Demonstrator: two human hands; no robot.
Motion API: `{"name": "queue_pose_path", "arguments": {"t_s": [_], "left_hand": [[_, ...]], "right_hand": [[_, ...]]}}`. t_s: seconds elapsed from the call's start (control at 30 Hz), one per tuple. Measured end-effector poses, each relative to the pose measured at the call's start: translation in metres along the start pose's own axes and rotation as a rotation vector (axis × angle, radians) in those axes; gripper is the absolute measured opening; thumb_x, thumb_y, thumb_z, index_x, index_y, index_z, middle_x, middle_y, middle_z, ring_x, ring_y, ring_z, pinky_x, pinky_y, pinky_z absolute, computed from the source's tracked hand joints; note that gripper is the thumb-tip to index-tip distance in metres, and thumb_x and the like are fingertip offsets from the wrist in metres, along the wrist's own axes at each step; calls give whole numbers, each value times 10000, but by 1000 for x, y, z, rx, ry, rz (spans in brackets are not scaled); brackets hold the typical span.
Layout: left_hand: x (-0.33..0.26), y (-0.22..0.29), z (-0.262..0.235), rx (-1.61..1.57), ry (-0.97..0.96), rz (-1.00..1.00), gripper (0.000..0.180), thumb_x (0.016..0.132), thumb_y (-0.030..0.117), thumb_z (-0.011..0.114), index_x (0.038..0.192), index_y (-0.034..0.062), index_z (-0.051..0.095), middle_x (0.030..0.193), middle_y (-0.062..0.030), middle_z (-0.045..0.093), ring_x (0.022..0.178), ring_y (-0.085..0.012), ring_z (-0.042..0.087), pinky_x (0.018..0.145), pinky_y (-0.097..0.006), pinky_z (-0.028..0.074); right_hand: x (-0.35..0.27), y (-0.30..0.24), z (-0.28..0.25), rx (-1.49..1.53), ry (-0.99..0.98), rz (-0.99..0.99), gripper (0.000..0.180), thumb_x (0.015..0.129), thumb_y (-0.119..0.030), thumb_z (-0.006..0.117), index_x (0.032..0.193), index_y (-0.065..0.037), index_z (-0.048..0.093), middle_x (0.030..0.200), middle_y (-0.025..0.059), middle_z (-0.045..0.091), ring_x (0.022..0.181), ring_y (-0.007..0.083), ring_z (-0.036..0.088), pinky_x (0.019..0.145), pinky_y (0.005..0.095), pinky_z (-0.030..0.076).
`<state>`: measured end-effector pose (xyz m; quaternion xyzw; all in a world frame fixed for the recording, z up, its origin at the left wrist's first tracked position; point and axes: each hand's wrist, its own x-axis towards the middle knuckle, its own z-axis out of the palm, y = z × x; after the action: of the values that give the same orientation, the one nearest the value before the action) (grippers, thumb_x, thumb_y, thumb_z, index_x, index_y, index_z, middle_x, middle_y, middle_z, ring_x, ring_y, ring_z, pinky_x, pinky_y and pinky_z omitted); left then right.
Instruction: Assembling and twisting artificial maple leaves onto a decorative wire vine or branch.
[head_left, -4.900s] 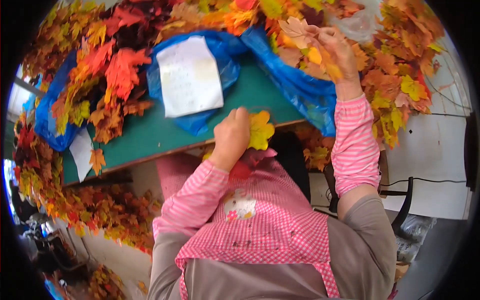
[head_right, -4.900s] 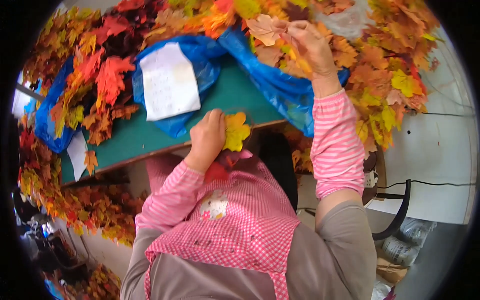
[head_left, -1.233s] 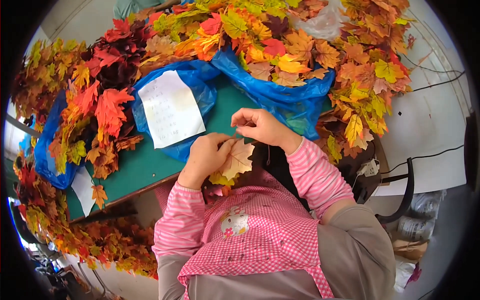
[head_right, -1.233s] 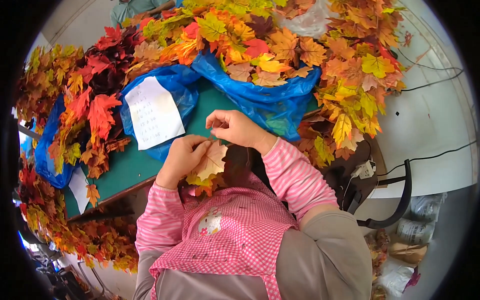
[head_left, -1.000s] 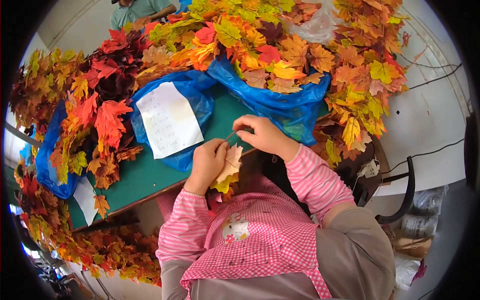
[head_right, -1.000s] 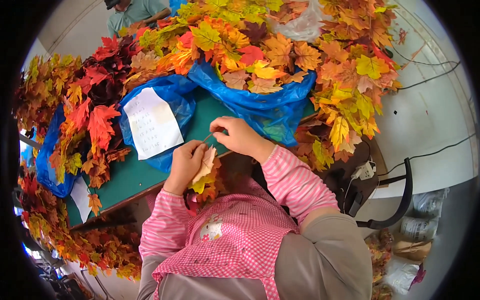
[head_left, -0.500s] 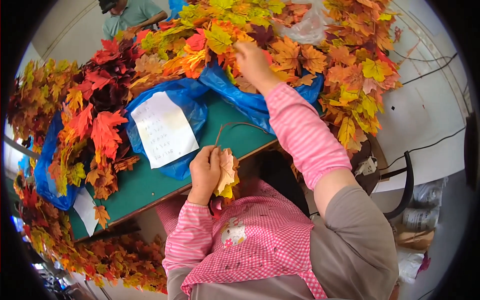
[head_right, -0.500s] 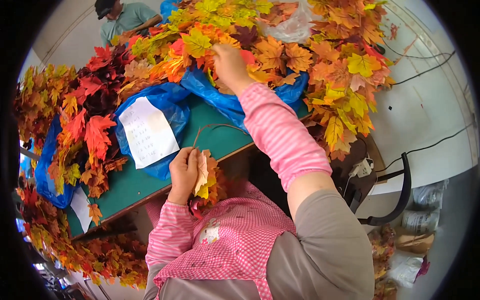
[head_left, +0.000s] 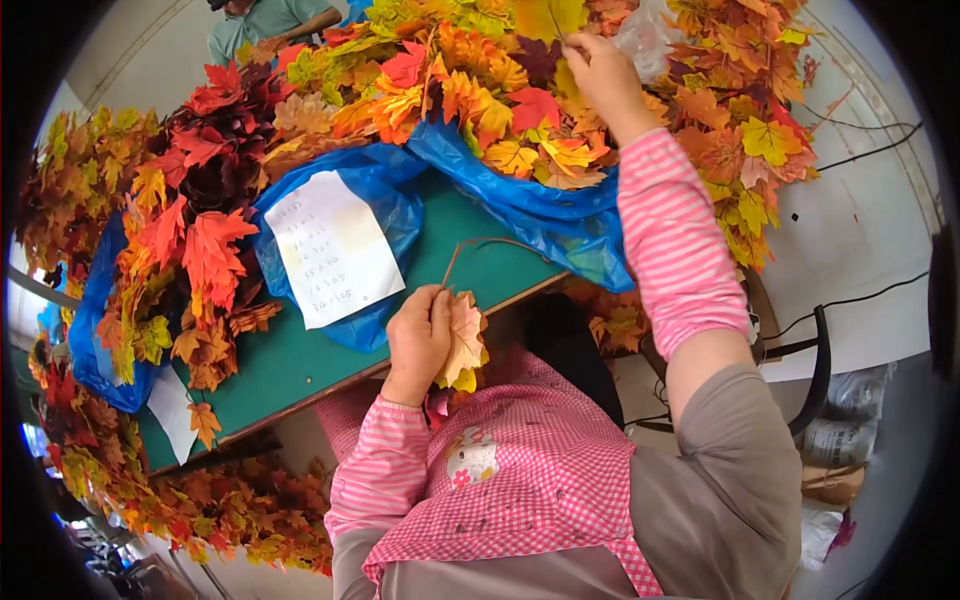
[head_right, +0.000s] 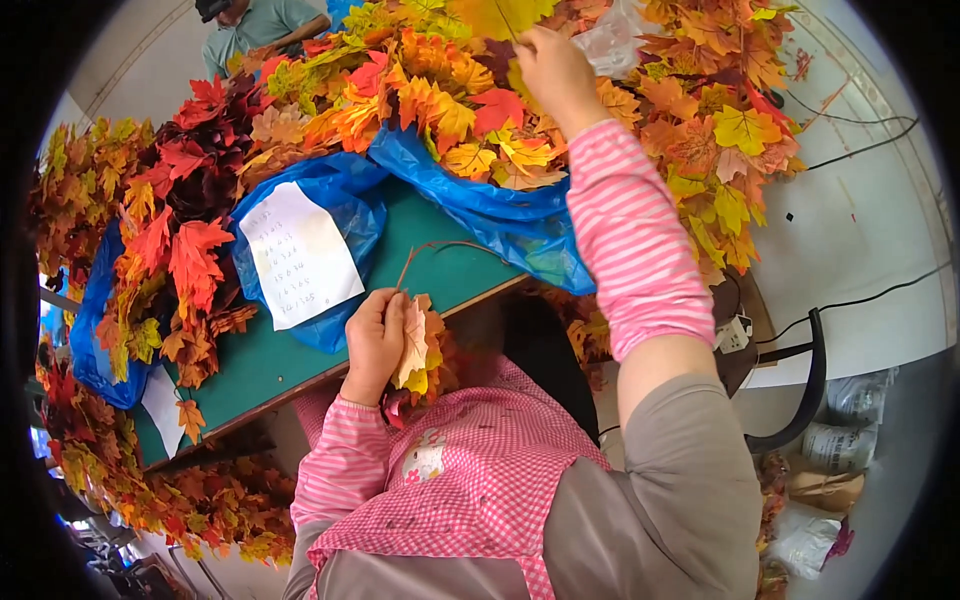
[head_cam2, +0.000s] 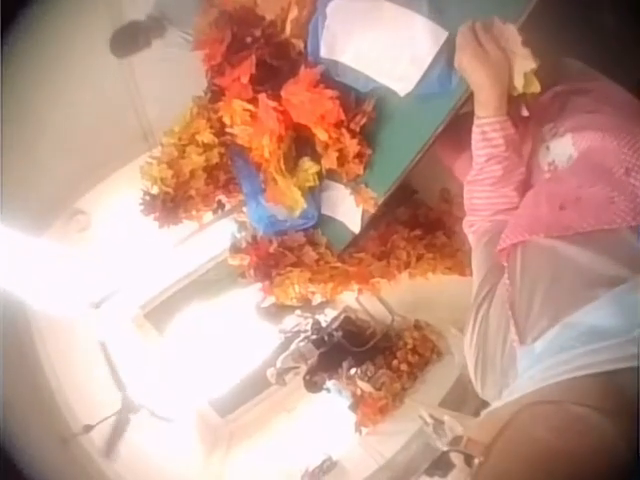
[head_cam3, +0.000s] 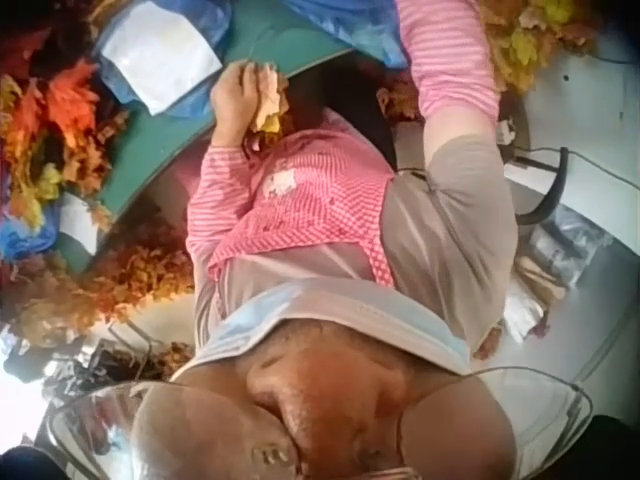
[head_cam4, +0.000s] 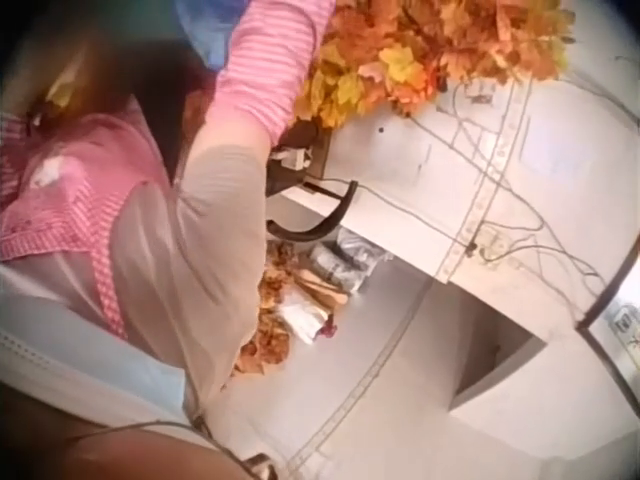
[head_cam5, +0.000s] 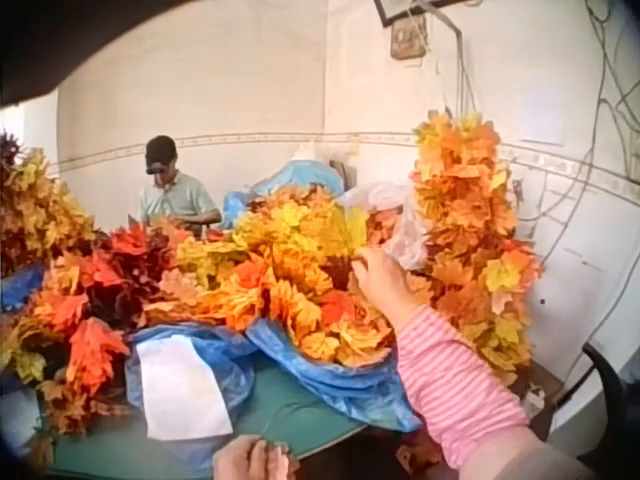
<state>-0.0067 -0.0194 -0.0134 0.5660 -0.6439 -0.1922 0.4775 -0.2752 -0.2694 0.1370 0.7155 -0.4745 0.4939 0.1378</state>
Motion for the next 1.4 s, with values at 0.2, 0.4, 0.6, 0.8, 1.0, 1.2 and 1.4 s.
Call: {"name": "queue_pose_path", "arguments": {"t_s": [0.2,0.4,0.6,0.8,1.0,1.2,1.4], "left_hand": [[0,0,0,-8,0,-10,95,934,72,614,963,-7,658,806,-158,665,689,-246,654,641,-321,507],[0,1,0,13,15,6,90,908,91,642,950,15,667,805,-174,668,704,-335,663,622,-371,516],[0,1,-1,-15,22,18,91,908,92,642,953,17,667,813,-175,669,707,-341,661,620,-376,515],[-1,0,-1,-7,20,21,93,908,93,641,954,16,667,814,-178,670,707,-341,662,619,-376,515],[-2,0,-1,-11,20,27,95,933,77,620,965,-4,657,808,-153,669,701,-255,659,644,-328,509],[-2,1,-1,-8,11,28,92,934,76,619,962,-2,658,804,-151,670,701,-255,660,641,-328,509],[-1,-1,0,-21,16,20,93,909,86,637,955,11,668,812,-174,671,700,-333,663,617,-369,515]], "right_hand": [[-27,23,-5,-118,-695,102,236,886,-277,629,964,-63,693,1001,175,692,921,378,653,780,482,509],[-78,47,26,-272,-747,234,277,832,-340,688,960,-97,719,940,141,711,904,339,677,793,436,528],[-41,77,6,427,-545,545,219,839,-192,720,963,-14,692,826,84,704,736,209,685,670,332,531],[0,60,-25,1301,-167,724,144,903,-33,595,1044,-7,586,1053,137,658,1041,291,662,905,395,545],[1,53,-28,1814,-10,837,115,890,-20,564,992,32,576,1107,201,652,1148,368,607,1011,453,509],[-32,65,-17,642,-748,633,99,872,-30,592,965,-29,625,906,35,655,872,182,630,783,309,514],[-69,78,-33,505,-894,315,183,801,71,561,929,-11,661,859,17,660,811,124,604,737,284,504]]}}
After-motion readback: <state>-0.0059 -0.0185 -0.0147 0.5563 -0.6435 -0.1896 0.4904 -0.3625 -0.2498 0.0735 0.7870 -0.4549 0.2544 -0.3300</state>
